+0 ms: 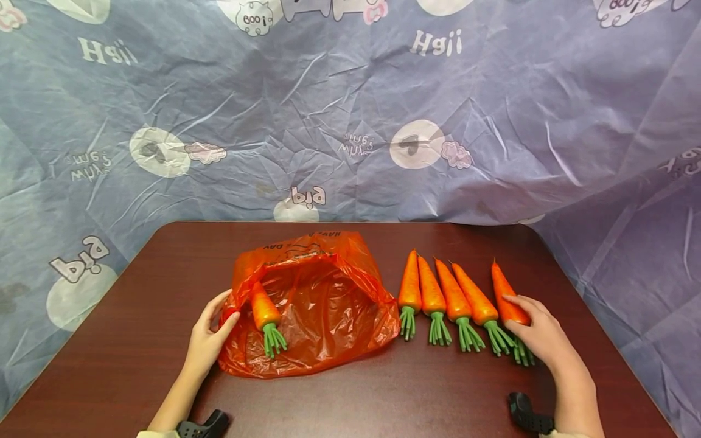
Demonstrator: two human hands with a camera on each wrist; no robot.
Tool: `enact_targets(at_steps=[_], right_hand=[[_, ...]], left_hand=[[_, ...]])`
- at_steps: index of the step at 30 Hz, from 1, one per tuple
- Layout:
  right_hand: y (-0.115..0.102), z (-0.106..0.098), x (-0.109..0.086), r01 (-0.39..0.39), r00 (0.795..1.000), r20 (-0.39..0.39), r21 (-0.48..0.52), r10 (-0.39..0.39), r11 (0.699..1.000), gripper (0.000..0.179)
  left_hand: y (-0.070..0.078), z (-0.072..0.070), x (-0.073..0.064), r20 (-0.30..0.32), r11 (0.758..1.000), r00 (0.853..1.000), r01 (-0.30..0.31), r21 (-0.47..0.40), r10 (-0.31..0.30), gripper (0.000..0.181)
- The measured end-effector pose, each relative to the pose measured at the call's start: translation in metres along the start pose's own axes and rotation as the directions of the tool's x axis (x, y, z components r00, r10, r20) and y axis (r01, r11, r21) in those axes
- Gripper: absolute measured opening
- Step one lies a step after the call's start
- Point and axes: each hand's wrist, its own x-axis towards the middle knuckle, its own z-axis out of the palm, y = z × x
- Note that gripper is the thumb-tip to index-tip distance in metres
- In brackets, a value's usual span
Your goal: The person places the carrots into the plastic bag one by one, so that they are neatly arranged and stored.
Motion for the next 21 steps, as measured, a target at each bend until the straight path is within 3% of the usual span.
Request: enact_targets(at_steps=[15,21], right_hand=[[-0.0064,-0.0031,-0.0002,-0.03,0.999,0.023,-0.032,0.031,0.999,0.048],[-0.0079,-0.0015,0.0013,0.004,1.0,0.023,-0.015,-0.003,1.0,0.048]], left_hand=[[0.0037,-0.0012,-0.0011,0.013,1.0,1.0,0.007,0.003,-0.007,0.046],[0.0014,-0.0012,-0.001,0.012,1.0,1.0,0.016,0.013,-0.016,0.047]])
